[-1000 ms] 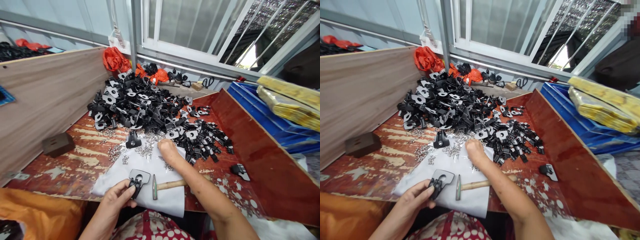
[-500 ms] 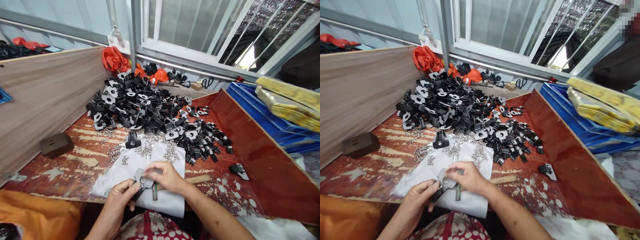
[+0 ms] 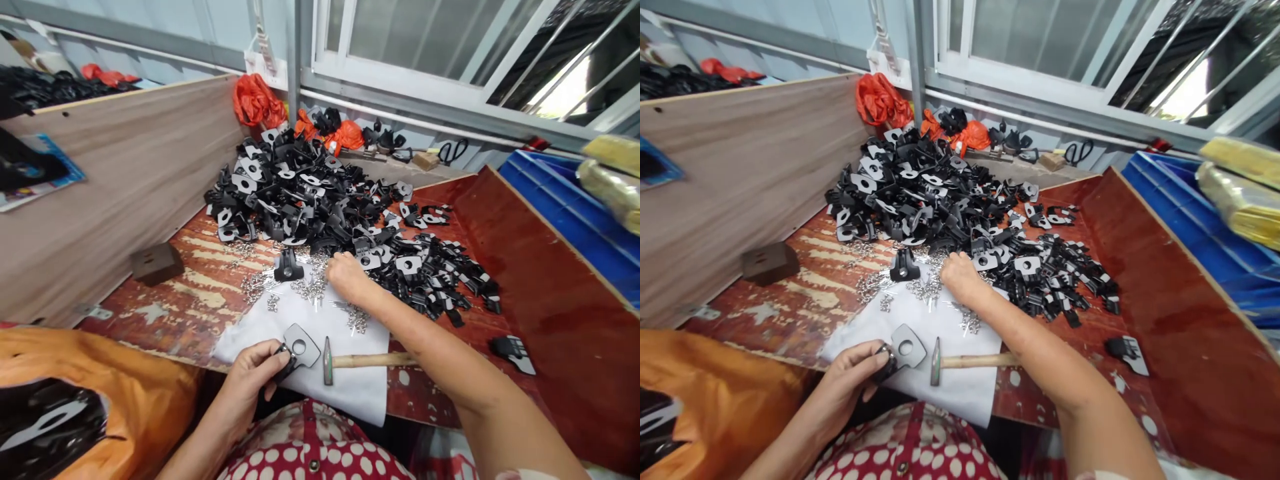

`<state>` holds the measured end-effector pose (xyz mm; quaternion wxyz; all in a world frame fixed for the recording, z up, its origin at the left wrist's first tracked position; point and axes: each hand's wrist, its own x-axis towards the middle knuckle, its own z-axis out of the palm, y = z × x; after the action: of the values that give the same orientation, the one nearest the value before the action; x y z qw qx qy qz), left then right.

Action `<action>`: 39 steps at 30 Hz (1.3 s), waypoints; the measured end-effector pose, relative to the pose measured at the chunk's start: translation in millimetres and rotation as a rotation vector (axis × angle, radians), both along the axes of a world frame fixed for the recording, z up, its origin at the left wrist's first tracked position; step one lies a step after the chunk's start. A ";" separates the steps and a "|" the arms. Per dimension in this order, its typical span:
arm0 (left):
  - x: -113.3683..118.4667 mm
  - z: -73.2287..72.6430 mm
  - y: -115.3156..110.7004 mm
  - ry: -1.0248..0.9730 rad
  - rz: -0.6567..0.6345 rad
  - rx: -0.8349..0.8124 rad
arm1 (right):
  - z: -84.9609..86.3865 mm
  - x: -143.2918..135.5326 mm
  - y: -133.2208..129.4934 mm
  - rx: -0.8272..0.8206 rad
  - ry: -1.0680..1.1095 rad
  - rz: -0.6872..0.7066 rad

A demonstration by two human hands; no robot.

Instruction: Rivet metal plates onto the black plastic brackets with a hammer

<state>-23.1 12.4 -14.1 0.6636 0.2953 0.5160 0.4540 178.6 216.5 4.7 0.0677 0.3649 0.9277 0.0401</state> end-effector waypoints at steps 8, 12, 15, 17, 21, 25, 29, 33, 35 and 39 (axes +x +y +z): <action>-10.1 6.5 1.9 -0.010 0.048 0.008 | 1.8 -3.2 -32.2 0.027 -0.056 0.021; -10.7 9.2 1.9 -0.059 0.076 0.004 | -2.0 3.4 -39.2 0.036 0.042 -0.030; -9.3 10.5 0.8 -0.108 0.116 -0.001 | 2.6 14.1 -37.8 0.031 0.146 -0.110; -8.3 10.0 0.5 -0.139 0.138 -0.002 | 10.4 21.1 -46.8 0.034 0.221 -0.167; -6.5 12.0 1.7 -0.189 0.154 -0.002 | 27.9 23.1 -96.6 -0.211 0.795 -0.204; -1.8 23.5 3.9 -0.249 0.165 0.005 | 35.8 7.0 -144.7 -0.375 1.192 -0.124; 6.4 30.0 4.2 -0.298 0.218 0.006 | 36.6 -9.7 -158.9 -0.298 1.235 -0.054; 13.4 25.3 2.9 -0.322 0.227 0.003 | 36.6 -20.9 -159.8 -0.254 1.218 -0.029; 14.7 22.6 2.2 -0.336 0.232 0.006 | 35.5 -24.7 -160.7 -0.230 1.185 -0.034; 13.5 19.9 0.5 -0.361 0.241 0.010 | 33.4 -28.6 -165.5 -0.134 1.086 -0.051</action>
<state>-9.7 12.9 5.8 0.6849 0.1485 0.4180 0.5780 150.0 51.0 38.2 -0.3969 0.3503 0.8207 -0.2150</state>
